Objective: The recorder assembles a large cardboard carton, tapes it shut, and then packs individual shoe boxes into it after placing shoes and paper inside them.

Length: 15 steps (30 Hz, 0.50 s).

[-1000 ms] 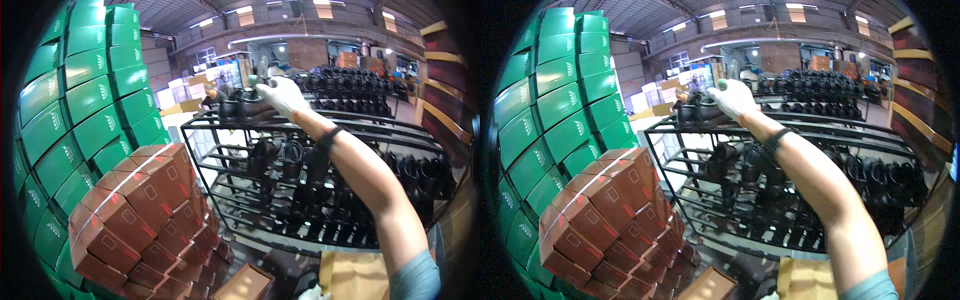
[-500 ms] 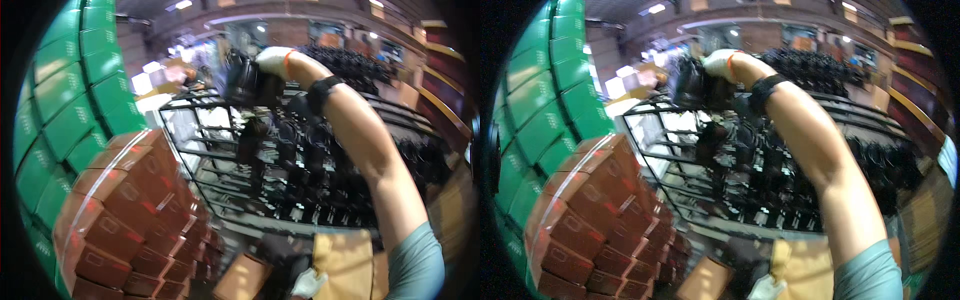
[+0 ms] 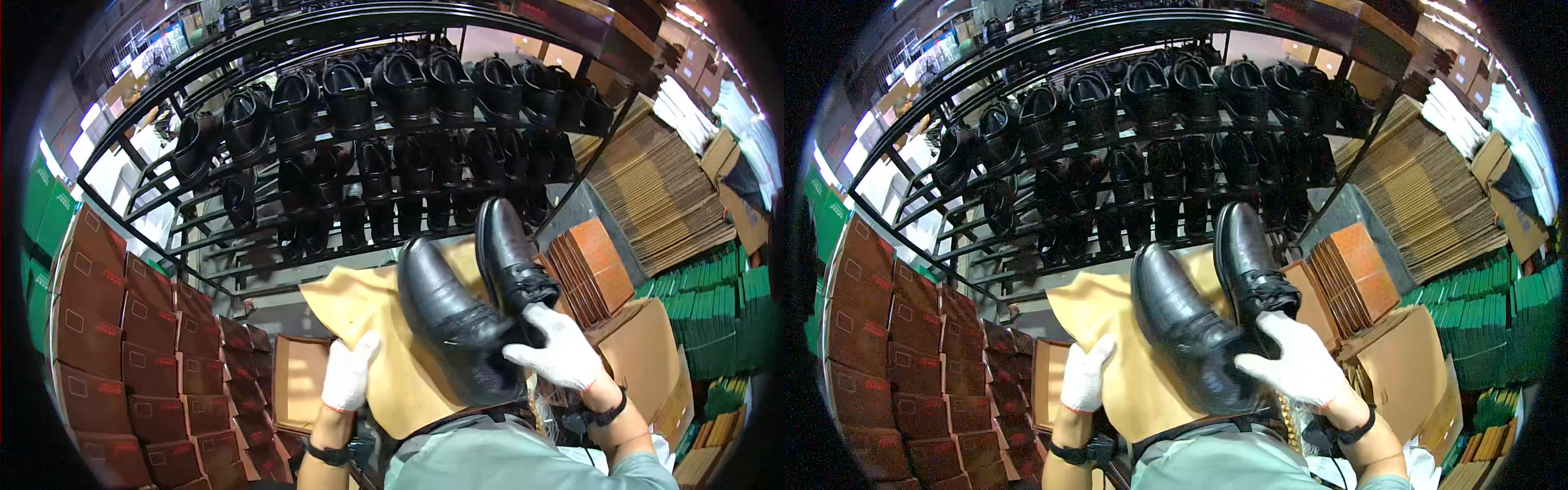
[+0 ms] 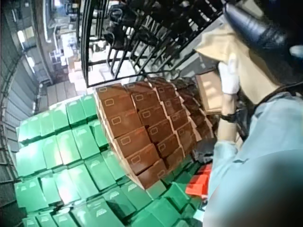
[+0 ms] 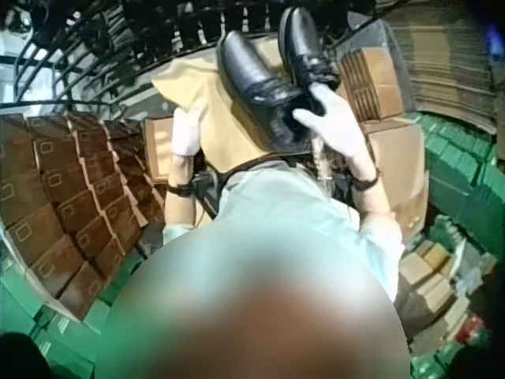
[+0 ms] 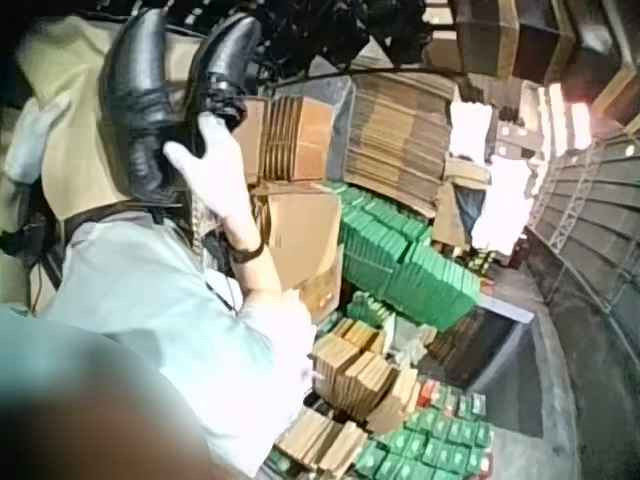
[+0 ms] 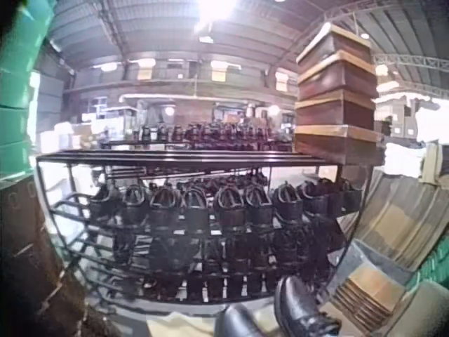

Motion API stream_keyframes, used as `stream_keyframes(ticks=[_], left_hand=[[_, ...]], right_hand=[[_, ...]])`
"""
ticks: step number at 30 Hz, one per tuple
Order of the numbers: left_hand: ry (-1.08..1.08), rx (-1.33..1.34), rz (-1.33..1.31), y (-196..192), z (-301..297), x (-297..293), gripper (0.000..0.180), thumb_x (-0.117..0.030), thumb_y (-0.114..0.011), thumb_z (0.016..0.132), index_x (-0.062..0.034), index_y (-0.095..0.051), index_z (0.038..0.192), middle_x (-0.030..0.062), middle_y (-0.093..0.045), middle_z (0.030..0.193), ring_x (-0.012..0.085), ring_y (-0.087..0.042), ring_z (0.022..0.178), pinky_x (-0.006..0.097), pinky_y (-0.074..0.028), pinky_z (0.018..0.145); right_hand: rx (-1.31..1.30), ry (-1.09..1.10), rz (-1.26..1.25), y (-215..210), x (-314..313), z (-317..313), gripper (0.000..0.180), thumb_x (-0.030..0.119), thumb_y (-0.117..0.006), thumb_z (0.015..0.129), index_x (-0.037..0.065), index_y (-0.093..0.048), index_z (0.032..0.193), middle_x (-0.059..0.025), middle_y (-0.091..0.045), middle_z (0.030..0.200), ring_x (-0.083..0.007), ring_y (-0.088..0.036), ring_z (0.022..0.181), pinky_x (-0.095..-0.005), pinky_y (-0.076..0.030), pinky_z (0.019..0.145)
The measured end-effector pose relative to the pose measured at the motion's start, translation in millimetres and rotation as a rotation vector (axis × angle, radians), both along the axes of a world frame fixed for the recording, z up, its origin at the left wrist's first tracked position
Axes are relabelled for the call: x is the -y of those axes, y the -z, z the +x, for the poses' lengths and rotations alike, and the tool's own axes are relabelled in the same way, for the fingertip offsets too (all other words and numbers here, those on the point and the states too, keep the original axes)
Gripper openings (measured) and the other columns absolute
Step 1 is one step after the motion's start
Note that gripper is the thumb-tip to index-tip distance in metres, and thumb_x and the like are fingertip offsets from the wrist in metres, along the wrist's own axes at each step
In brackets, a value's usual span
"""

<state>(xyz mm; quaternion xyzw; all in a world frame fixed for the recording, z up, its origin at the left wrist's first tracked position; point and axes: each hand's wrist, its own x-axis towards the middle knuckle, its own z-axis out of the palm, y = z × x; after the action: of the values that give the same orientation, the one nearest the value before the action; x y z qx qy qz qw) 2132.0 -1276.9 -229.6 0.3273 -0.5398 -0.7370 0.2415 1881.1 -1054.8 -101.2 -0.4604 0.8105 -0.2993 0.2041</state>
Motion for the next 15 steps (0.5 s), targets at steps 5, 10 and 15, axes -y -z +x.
stream_keyframes(ticks=[5, 10, 15], left_hand=[[0.519, 0.192, 0.146, 53, -141, -105, 0.084, -0.042, -0.064, 0.112, 0.0027, -0.026, 0.172, 0.0307, -0.076, 0.117, 0.0427, -0.076, 0.1, 0.044, -0.062, 0.097], [0.749, 0.327, -0.621, 43, -134, -175, 0.086, -0.034, -0.059, 0.109, 0.0064, -0.019, 0.173, 0.0403, -0.073, 0.102, 0.0559, -0.074, 0.097, 0.059, -0.061, 0.089], [0.53, 0.04, -0.854, -8, -120, -130, 0.044, -0.025, -0.073, 0.101, -0.0018, -0.069, 0.138, 0.0209, -0.079, 0.096, 0.0417, -0.077, 0.086, 0.048, -0.063, 0.079]], right_hand=[[-0.164, -0.227, -0.068, -21, -9, -41, 0.023, 0.008, -0.072, 0.09, 0.0, -0.075, 0.11, -0.0249, -0.072, 0.1, -0.0466, -0.073, 0.092, -0.0482, -0.059, 0.085], [-0.967, -0.548, -0.243, -31, 67, -73, 0.023, 0.014, -0.078, 0.068, 0.008, -0.08, 0.09, -0.0111, -0.071, 0.099, -0.035, -0.064, 0.106, -0.0489, -0.052, 0.093], [-0.431, -0.552, -0.401, 89, 82, -78, 0.038, 0.02, -0.079, 0.081, 0.0, -0.075, 0.113, -0.0253, -0.068, 0.135, -0.0443, -0.063, 0.129, -0.055, -0.053, 0.11]])
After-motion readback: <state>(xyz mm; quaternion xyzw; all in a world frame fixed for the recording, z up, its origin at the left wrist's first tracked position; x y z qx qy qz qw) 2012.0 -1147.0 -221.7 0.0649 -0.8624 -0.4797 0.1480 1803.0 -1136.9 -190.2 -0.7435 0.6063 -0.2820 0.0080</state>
